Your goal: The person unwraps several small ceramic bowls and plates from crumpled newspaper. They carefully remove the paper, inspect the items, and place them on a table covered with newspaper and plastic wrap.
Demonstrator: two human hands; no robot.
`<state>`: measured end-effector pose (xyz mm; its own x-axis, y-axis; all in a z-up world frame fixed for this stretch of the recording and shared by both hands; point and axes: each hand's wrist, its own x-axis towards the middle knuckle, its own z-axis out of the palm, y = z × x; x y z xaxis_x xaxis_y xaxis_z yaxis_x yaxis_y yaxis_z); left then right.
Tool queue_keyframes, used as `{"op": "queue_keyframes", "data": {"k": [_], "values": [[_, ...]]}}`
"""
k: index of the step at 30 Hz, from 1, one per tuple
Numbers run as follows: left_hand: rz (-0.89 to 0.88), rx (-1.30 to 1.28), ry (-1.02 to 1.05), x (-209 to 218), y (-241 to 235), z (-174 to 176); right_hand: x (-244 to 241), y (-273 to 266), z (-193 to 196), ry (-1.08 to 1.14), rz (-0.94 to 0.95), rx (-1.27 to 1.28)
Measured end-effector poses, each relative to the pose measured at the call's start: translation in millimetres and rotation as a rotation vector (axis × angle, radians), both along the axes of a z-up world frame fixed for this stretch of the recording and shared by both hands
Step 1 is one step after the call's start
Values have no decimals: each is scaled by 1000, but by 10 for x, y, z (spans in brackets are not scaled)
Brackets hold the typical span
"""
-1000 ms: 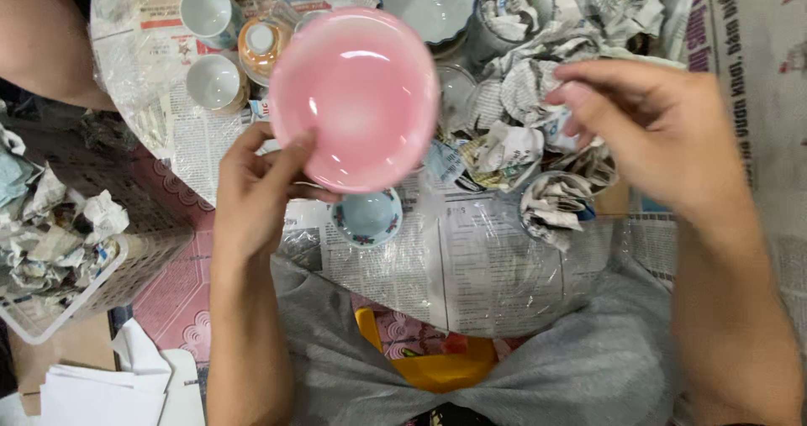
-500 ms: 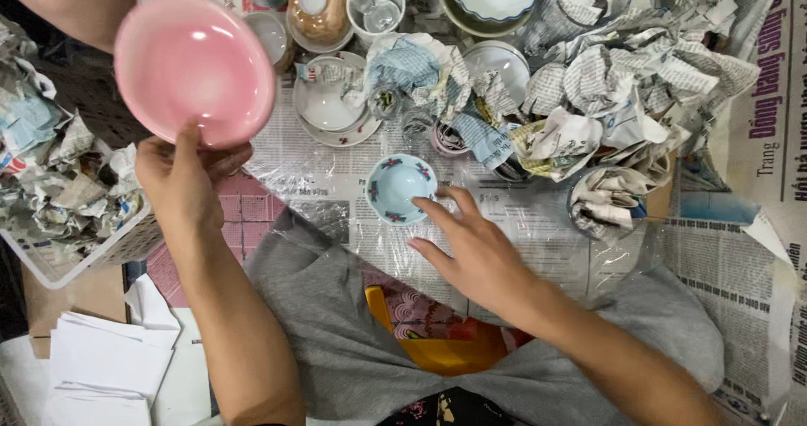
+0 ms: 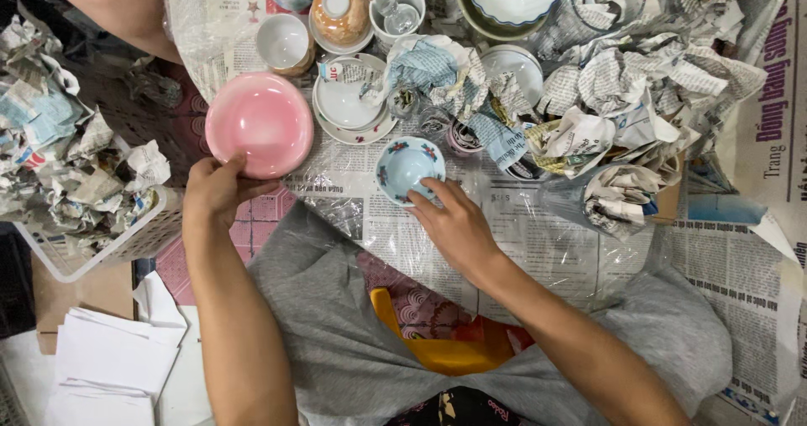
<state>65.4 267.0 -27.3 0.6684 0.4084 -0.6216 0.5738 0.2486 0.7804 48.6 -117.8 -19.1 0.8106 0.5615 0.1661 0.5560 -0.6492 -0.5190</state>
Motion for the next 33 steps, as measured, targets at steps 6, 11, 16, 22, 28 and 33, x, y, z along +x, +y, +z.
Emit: {"op": "queue_keyframes", "data": {"k": [6,11,16,22,28,33], "values": [[-4,-22,5,40,25,-108,25,34,-12,-34,-2,31],[-4,-34,60,95,27,-161,91,34,-41,-25,1,38],[2,12,70,102,32,-204,109,66,-44,-24,7,12],[14,113,50,191,9,-224,128,89,-70,-31,19,16],[25,226,-25,240,-137,-49,131,123,-62,-81,-5,-2],[-52,332,111,253,-235,120,110,63,127,-75,-9,-13]]}}
